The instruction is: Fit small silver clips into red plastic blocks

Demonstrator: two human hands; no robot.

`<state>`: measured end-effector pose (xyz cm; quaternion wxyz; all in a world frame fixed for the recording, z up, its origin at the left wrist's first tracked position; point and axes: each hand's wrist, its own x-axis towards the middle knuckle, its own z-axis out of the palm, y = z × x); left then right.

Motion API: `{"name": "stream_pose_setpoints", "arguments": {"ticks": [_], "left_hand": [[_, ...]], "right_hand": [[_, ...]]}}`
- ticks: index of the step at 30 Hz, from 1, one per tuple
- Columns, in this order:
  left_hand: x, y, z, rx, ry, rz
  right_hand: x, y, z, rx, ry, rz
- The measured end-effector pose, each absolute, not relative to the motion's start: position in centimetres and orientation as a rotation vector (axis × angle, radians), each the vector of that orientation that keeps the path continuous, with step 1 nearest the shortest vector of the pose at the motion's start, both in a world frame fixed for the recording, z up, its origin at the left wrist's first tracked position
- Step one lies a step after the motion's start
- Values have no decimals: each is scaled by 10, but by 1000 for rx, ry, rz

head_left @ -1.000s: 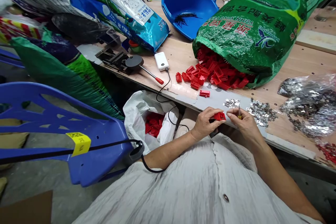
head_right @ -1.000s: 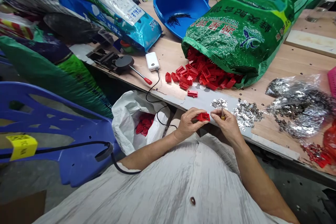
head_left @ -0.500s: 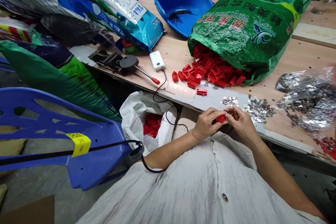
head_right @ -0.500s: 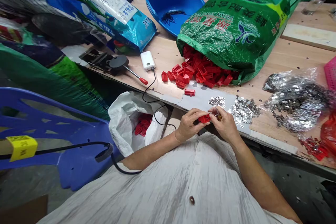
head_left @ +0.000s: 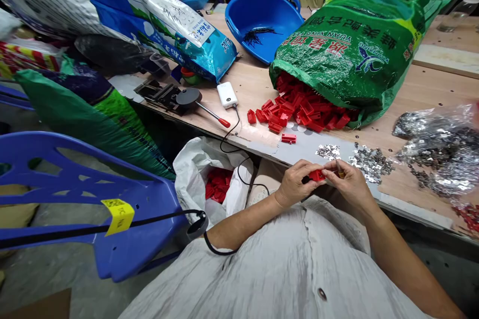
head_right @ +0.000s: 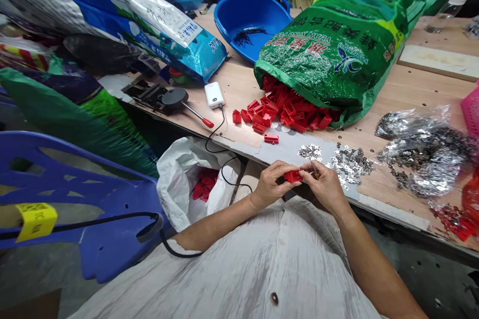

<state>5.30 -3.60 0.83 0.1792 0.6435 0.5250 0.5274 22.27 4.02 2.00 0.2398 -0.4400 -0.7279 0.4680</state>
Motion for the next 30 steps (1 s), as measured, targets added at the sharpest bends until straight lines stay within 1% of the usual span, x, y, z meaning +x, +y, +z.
{"name": "stream_pose_setpoints", "arguments": {"ticks": [13, 21, 26, 30], "left_hand": [[47, -34, 8, 1313, 1363, 1523], [48, -33, 11, 1351, 1366, 1538], [54, -33, 5, 1425, 1331, 1563], [56, -34, 0, 1456, 1333, 1483]], "right_hand": [[224, 41, 34, -1123, -1983, 1372], [221, 40, 37, -1166, -1969, 1355], [223, 39, 31, -1189, -1901, 1459], [228, 44, 18, -1214, -1869, 1517]]}}
